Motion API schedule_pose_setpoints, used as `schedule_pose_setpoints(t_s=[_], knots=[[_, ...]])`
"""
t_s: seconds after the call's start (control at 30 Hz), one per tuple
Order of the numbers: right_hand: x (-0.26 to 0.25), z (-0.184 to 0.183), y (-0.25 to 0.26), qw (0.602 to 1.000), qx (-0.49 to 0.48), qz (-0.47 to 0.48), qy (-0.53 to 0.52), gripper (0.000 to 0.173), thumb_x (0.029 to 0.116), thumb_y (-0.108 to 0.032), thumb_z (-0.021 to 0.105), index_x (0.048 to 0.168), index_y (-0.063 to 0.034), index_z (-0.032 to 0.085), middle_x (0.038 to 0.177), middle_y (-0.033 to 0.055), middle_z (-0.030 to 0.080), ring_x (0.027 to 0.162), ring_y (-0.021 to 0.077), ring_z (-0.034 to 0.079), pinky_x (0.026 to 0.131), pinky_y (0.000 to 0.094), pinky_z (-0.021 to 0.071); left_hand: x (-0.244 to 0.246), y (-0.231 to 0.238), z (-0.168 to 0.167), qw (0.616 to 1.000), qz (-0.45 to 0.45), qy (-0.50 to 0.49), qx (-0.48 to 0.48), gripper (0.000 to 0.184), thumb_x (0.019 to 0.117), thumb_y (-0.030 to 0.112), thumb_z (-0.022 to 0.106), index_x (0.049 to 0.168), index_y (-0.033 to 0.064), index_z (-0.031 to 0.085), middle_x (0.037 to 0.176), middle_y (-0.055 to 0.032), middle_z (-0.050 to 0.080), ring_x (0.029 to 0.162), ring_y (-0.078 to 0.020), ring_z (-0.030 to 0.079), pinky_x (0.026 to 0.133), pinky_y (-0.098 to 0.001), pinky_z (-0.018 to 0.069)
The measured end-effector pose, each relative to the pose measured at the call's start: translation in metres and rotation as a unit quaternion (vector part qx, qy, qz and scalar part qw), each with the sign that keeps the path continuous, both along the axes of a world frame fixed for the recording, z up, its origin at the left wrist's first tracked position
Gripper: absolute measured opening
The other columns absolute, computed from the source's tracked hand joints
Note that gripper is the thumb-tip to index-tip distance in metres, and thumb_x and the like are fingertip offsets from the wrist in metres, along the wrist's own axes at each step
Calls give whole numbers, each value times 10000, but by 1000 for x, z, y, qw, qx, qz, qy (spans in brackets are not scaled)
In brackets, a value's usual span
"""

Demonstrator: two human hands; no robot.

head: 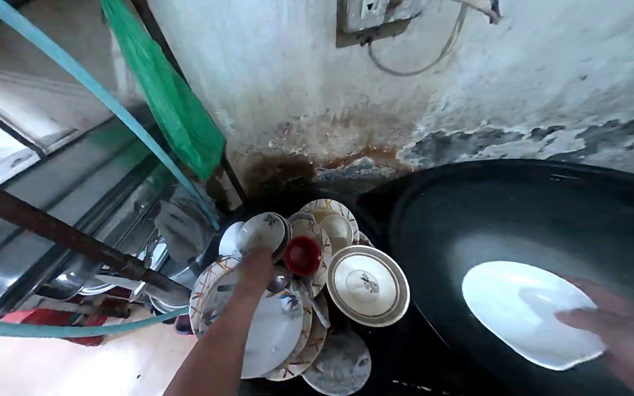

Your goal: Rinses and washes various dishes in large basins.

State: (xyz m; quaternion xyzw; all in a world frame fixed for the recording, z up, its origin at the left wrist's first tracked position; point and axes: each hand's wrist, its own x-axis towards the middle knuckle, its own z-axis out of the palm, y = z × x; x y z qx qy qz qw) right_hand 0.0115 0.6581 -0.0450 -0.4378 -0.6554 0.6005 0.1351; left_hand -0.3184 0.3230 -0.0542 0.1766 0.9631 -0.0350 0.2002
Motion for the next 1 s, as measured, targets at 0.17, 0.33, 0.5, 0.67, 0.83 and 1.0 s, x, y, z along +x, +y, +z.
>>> schedule_pose_setpoints(t_s=[0.17,0.33,0.5,0.67,0.83,1.0], knots=[[-36,4,-19,1000,-30,6,-5,601,929,50,461,1494,-152,425,1198,135,602,911,148,650,721,333,562,-1,-12,31,920,151,-30,360,424,1104,231,471,1468,18,520,1394,-262,581,1289,-406,566,1083,-577,439],[-53,2,-29,999,-40,14,15,579,942,39,465,1481,-173,454,1150,128,642,869,170,680,685,333,579,20,-17,61,698,282,-43,657,328,1093,192,484,1375,41,556,1244,-169,648,1087,-251,657,936,-475,548],[-55,11,-33,999,-29,3,13,552,965,75,432,1472,-142,459,1161,143,635,893,179,674,715,349,576,111,7,55,887,-141,29,439,266,1018,104,582,1210,-27,711,1175,-186,716,1123,-294,686,1003,-460,540],[-46,6,-21,1000,-13,1,21,569,933,49,451,1456,-173,479,1149,110,651,876,161,682,693,336,584,133,30,-13,816,-479,121,298,267,900,30,676,1141,119,748,1004,-72,749,1025,-278,712,949,-472,559],[-32,4,-18,1000,-17,-11,21,584,919,35,472,1463,-178,468,1160,86,637,886,123,669,692,308,578,118,34,1,891,-402,-15,211,522,1053,410,538,1476,105,552,1546,-66,520,1508,-295,369,1236,-640,177],[-26,7,-15,1000,-28,9,7,612,918,37,468,1495,-158,425,1198,99,615,917,120,669,717,312,586,29,13,16,980,-111,40,159,411,1059,163,517,1461,80,552,1461,-157,566,1378,-333,514,1157,-525,401]])
